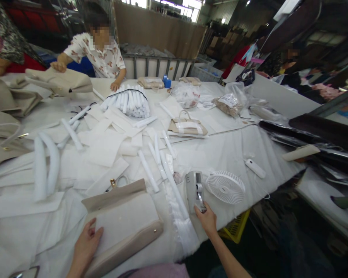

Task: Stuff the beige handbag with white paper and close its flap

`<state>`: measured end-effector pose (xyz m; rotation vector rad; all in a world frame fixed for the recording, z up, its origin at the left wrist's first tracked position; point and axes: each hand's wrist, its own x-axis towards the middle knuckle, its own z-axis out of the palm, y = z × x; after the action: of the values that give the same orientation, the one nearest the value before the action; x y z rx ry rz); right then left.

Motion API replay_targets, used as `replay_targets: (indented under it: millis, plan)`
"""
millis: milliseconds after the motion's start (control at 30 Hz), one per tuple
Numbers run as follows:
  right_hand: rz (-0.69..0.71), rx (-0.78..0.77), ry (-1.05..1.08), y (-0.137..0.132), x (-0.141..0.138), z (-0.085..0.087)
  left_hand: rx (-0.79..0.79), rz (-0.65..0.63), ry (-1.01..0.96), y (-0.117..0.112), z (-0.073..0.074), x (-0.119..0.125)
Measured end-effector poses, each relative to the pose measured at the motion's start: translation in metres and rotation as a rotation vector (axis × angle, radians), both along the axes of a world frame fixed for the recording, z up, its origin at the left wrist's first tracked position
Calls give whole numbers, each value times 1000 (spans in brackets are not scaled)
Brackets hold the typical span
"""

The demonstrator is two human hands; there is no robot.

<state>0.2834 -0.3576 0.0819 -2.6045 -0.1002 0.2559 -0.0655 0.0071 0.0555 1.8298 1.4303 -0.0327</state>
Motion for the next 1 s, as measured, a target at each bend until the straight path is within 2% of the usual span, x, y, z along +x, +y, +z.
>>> replay_targets:
  millis: [200,467,600,767,1000]
  plan:
    - [43,25,-44,20,23,0,-18,11,4,-1,4,1]
    - [135,54,-64,18,54,0,-42,27,-19,-4,9,6]
    - [123,54,-82,28,70,-5,-22,35,-6,-6,11,8]
    - [109,71,-94,40,91,-5,-15,27,-25,-6,7,5]
    - [-26,133,-93,39,79,-12,-20,7,-30,-5,3,2]
